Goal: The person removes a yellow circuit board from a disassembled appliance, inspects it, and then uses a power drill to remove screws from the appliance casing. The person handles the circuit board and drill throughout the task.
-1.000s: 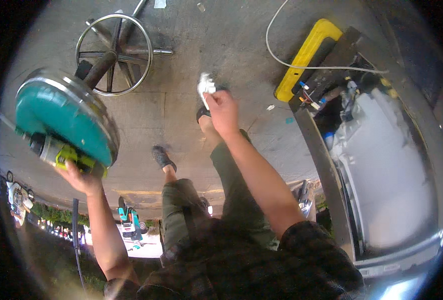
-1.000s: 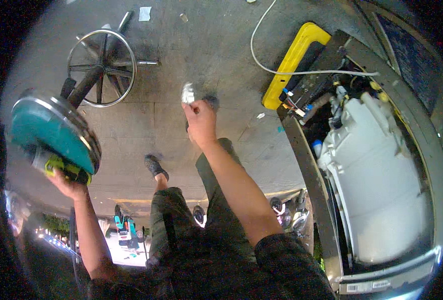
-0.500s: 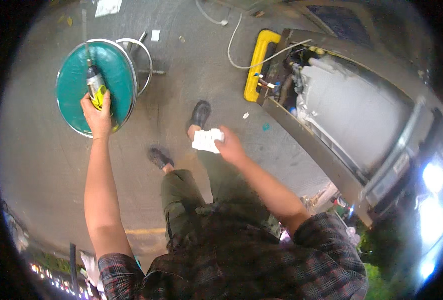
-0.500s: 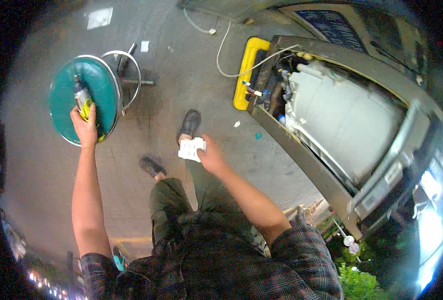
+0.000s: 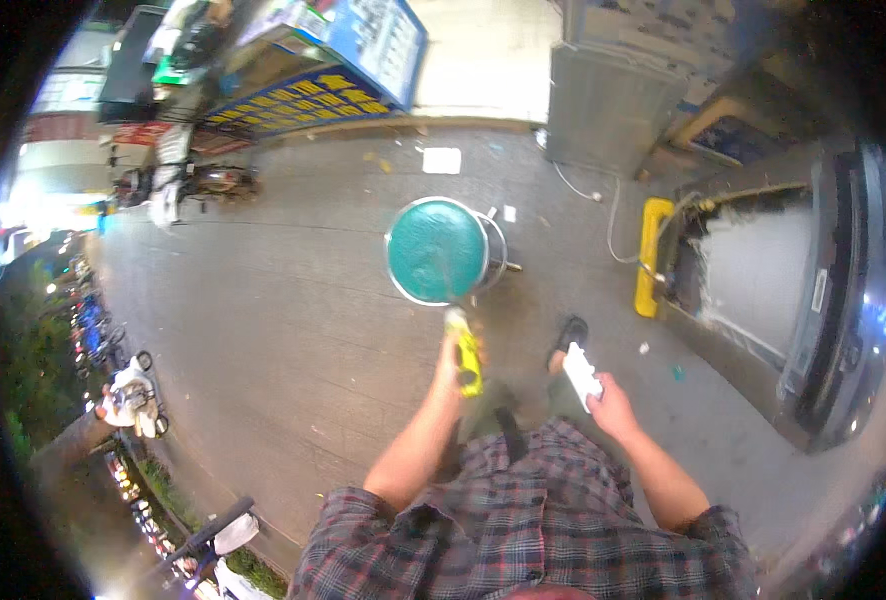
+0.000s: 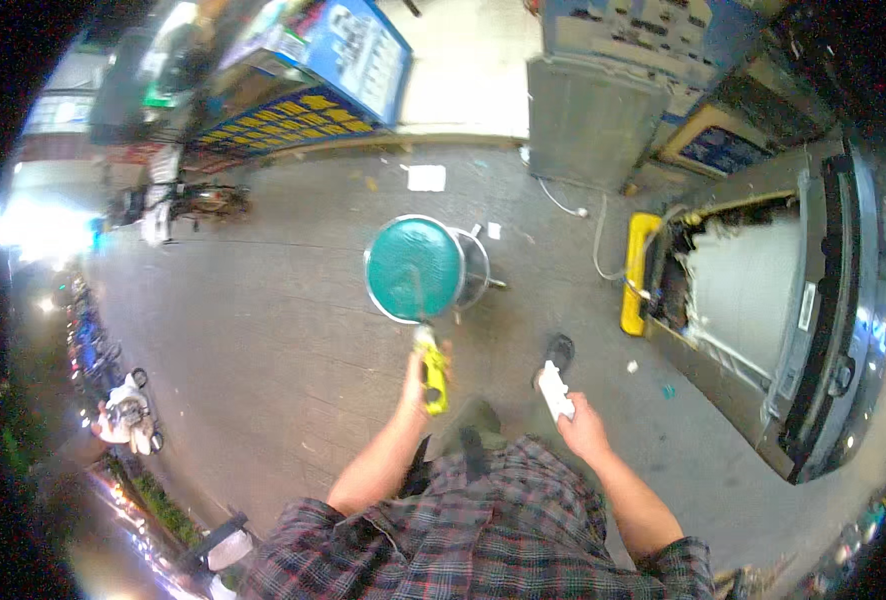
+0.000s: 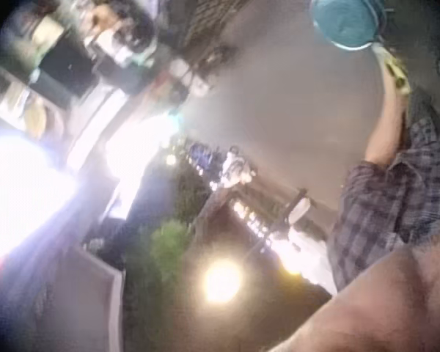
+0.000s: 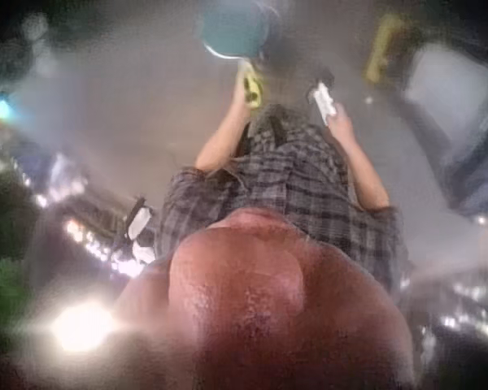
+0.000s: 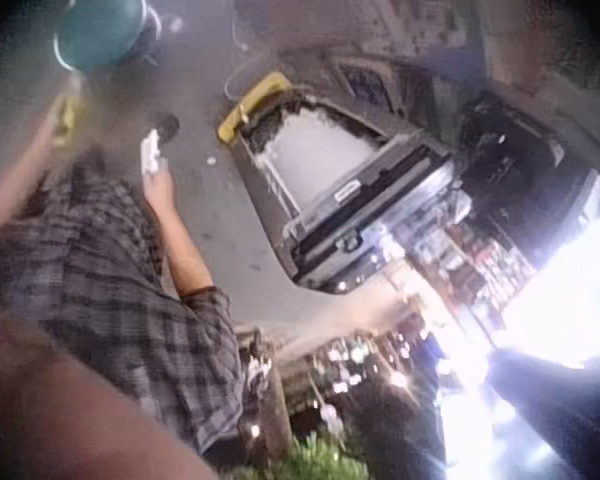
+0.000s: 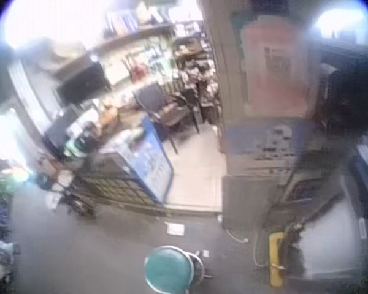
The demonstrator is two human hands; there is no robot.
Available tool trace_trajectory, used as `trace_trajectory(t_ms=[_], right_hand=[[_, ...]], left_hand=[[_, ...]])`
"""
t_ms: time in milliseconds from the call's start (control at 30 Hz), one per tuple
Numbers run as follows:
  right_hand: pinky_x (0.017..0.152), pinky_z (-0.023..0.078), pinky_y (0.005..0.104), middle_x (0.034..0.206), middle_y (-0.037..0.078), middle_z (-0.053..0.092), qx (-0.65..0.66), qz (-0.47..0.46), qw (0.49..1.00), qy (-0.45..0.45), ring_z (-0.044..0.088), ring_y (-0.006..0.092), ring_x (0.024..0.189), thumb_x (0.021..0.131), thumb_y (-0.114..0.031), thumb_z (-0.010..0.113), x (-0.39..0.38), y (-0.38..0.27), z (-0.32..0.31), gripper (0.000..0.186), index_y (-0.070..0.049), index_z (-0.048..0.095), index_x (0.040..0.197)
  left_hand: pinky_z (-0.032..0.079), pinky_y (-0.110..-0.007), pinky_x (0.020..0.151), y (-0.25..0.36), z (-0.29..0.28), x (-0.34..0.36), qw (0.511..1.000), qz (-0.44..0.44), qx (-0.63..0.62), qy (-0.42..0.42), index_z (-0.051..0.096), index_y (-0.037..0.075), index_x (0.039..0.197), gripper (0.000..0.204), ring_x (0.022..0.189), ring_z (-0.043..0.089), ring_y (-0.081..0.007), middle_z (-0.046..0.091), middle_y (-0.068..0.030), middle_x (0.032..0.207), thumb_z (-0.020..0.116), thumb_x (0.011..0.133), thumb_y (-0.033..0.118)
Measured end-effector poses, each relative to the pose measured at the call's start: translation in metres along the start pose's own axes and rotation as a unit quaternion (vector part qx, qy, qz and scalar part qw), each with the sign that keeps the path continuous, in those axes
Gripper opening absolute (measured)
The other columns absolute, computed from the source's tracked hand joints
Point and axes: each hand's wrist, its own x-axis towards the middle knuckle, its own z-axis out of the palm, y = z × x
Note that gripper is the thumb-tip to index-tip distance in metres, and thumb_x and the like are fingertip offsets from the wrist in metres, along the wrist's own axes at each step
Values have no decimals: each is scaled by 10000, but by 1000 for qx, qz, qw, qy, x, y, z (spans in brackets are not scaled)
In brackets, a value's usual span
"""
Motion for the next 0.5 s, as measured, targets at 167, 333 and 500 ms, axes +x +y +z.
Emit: trace_trajectory(t_ms=[167, 333, 500], right_hand=[[932, 522, 507, 1096, 214, 690, -123, -265, 956, 10, 647, 425, 1048, 837, -83, 684, -5, -79, -53, 346, -33, 635, 1176], [862, 498, 479, 1016, 138, 670, -242, -401, 883, -31, 628, 355, 988, 862, -98, 674, 13, -118, -51, 211, -52, 642, 1066], [825, 477, 446, 976, 87, 635, -336, -467, 815, -73, 602, 304, 980, 852, -112, 647, 24, -163, -38, 143, -70, 650, 988]], left_hand=[[545, -499, 985, -35, 56, -85, 983, -124, -71, -117, 580, 68, 1381, 604, 1165, 656, -361, 657, -161, 1325, 655, 915, 445], [539, -471, 998, -35, 81, -62, 969, -179, 25, -171, 614, 79, 1369, 583, 1150, 664, -321, 674, -135, 1310, 639, 931, 462], [551, -409, 926, -17, 88, -24, 982, -156, 1, -106, 645, 62, 1337, 600, 1017, 678, -245, 705, -98, 1186, 574, 967, 528]])
